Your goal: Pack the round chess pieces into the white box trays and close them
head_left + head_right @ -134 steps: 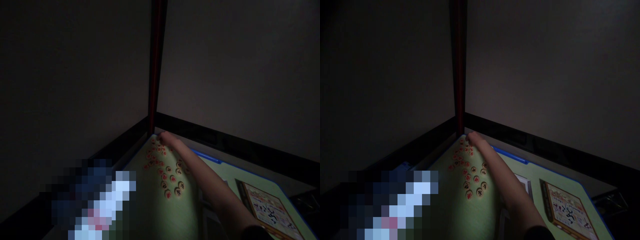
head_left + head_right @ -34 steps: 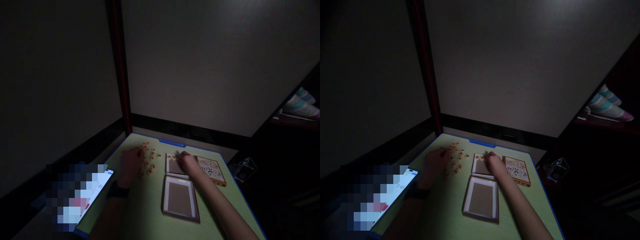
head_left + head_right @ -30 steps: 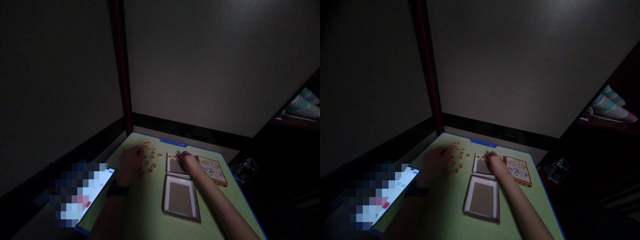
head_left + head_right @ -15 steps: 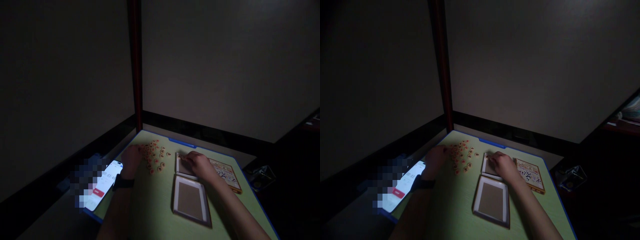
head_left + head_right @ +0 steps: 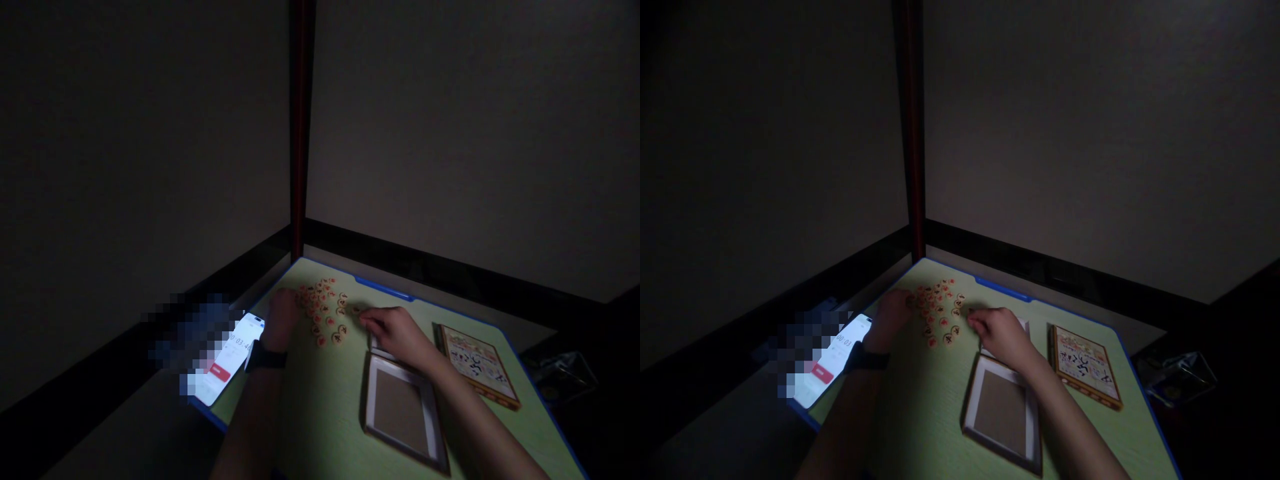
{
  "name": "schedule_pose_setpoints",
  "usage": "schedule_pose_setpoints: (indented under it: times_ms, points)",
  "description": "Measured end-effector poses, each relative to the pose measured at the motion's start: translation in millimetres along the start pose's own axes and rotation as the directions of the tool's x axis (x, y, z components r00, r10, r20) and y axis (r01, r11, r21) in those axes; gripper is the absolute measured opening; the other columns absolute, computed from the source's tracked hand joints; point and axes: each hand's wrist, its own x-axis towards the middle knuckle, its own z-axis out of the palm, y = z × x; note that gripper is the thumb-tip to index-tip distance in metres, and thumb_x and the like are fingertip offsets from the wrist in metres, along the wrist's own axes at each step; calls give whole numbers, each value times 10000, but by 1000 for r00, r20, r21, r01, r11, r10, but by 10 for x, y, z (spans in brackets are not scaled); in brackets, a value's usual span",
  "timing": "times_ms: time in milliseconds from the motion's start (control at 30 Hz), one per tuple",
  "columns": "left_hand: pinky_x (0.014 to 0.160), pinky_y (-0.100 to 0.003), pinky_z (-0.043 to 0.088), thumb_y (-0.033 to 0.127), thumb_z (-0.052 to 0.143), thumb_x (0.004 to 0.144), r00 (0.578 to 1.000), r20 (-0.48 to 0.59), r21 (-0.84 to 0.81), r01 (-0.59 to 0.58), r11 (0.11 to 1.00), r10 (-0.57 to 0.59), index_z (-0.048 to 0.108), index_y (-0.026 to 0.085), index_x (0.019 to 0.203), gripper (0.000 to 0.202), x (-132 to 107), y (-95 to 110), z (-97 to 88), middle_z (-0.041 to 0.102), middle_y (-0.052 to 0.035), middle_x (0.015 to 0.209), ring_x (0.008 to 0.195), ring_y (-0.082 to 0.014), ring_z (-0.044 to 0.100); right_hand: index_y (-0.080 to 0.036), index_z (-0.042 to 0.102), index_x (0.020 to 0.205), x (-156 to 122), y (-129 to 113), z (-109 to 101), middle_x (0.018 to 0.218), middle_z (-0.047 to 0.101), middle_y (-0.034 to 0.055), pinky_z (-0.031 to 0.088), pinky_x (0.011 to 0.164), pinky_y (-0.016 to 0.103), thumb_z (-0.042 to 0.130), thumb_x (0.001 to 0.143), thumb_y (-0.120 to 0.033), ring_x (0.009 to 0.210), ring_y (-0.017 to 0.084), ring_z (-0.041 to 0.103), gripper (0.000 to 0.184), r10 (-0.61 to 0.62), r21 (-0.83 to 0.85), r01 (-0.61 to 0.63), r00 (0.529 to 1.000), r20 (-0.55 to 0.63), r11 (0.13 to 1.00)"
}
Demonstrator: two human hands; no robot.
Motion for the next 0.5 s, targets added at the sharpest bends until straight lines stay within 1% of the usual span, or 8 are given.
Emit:
schedule_pose_setpoints:
  times_ms: [100, 167, 200, 267, 333, 400, 500]
  points:
    - [884, -268, 469, 119, 467, 916, 1000, -16, -20, -13, 1000, 13, 738, 105, 1026, 292, 11, -4, 4, 727, -150, 1061, 1035, -220, 670, -190, 759, 842, 500, 22, 145, 808, 753, 40, 411, 698, 236, 511, 887, -134, 735, 159, 654, 258, -74, -80, 79, 995, 72, 994]
    - [867, -266, 472, 114, 453, 924, 1000, -29, -10, 2, 1000, -2, 731, 99, 1033, 299, 18, -13, -9, 722, -156, 1059, 1021, -215, 674, -190, 756, 804, 856, -13, 216, 802, 750, 29, 395, 680, 228, 509, 834, -75, 740, 152, 650, 274, -84, -146, 101, 990, 117, 984]
    - [852, -268, 475, 120, 442, 933, 999, -33, -4, 12, 1000, -12, 728, 95, 1029, 303, 21, -20, -18, 720, -160, 1056, 1012, -216, 677, -193, 764, 816, 1021, -38, 249, 831, 757, 35, 398, 686, 229, 513, 825, -74, 768, 159, 658, 279, -72, -180, 95, 989, 132, 979]
    - [821, -270, 481, 142, 429, 950, 999, -33, 2, 33, 999, -32, 726, 91, 1012, 308, 25, -33, -34, 720, -166, 1039, 991, -220, 684, -203, 784, 904, 1303, -90, 321, 926, 773, 56, 421, 715, 236, 530, 829, -97, 857, 186, 680, 286, -40, -235, 77, 986, 159, 969]
    - [797, -268, 483, 151, 433, 953, 998, -32, 1, 48, 999, -48, 722, 93, 1005, 299, 26, -40, -48, 721, -166, 1031, 978, -222, 689, -214, 782, 1036, 1505, -132, 406, 1046, 771, 74, 447, 771, 243, 552, 840, -123, 974, 212, 686, 315, -40, -270, 89, 983, 181, 959]
    - [783, -264, 482, 139, 442, 945, 998, -23, -3, 65, 998, -65, 717, 101, 1019, 287, 24, -34, -60, 721, -164, 1037, 973, -220, 692, -225, 759, 1136, 1635, -163, 497, 1130, 757, 78, 461, 828, 244, 575, 844, -143, 1062, 223, 676, 355, -66, -282, 128, 974, 219, 951]
    - [771, -272, 484, 122, 432, 941, 997, -1, -17, 76, 997, -77, 715, 98, 1016, 294, 19, 2, -77, 721, -169, 1031, 971, -229, 695, -230, 751, 1159, 1734, -199, 615, 1137, 754, 80, 473, 860, 247, 585, 844, -150, 1087, 226, 675, 366, -85, -304, 174, 955, 284, 937]
